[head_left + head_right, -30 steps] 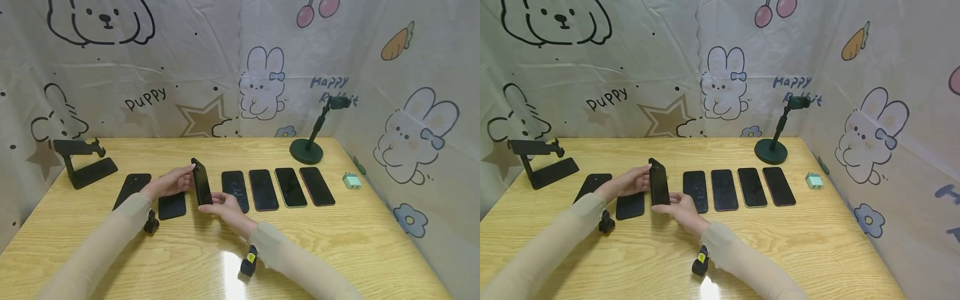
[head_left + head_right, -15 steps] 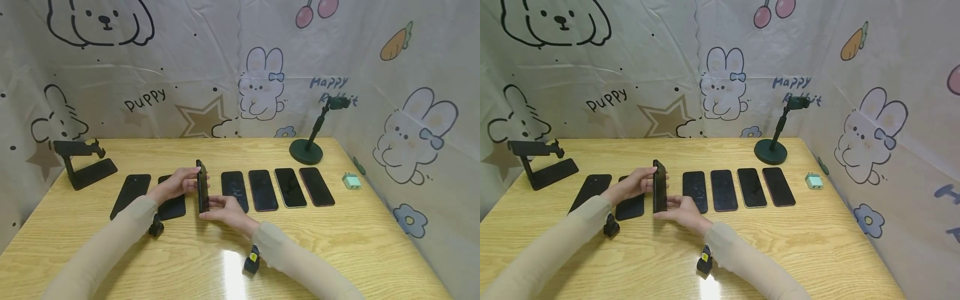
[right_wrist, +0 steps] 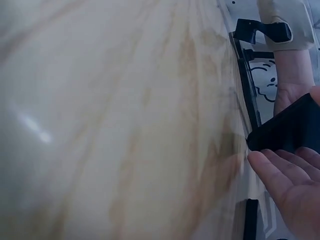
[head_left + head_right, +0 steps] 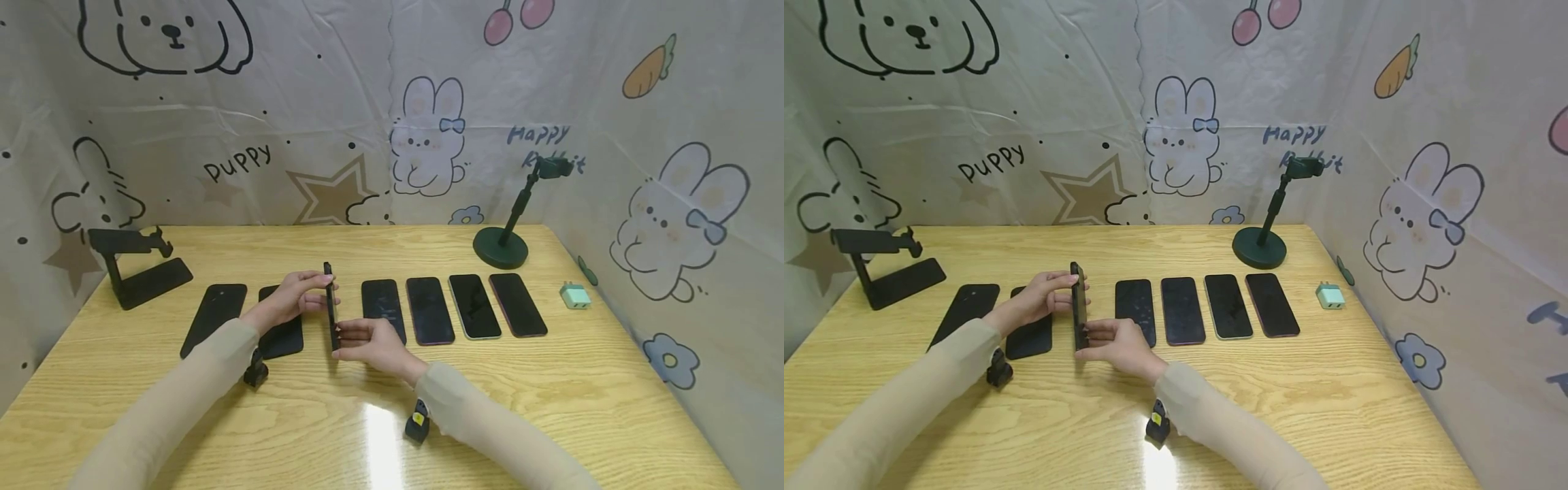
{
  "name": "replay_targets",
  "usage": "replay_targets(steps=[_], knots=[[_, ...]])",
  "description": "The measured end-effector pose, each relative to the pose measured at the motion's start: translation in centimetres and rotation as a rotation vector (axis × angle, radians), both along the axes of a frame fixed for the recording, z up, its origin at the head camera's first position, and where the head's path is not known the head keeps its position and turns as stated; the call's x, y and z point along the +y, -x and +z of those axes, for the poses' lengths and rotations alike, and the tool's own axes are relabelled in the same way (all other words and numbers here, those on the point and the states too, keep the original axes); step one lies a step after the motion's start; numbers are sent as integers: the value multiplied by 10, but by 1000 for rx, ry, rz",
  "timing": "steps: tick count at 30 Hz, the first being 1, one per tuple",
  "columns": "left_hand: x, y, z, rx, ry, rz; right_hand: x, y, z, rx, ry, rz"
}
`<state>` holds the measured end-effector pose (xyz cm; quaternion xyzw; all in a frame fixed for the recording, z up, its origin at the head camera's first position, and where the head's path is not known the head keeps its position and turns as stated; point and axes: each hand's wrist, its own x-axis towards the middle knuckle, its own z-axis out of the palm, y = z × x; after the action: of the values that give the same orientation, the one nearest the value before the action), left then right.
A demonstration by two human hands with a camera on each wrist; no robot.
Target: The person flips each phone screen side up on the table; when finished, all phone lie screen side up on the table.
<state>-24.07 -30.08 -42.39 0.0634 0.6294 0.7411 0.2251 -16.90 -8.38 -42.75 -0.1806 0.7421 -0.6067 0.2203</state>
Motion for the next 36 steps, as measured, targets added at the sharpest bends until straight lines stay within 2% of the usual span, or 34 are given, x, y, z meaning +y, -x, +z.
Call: replay_targets(steps=[6,12,15,18,24,30,36], knots=[[-2,0,2,15,21,-13,1,1,1,84,-60,-17],[-6,-1,2,52,41,-26,1,-1,5,249,-117,19],[-8,-1,2,49,70,-2,1,-1,8,354,-138,41],[-7,0,2,25,125,38,2,0,11,423,-153,58],[-4,1,3,-22,223,102,3,1,16,455,-208,93],[-6,-2,7,-18,234,106,1,3,19,469,-258,119],[-11,-5,6,-19,253,105,1,4,14,454,-310,116]])
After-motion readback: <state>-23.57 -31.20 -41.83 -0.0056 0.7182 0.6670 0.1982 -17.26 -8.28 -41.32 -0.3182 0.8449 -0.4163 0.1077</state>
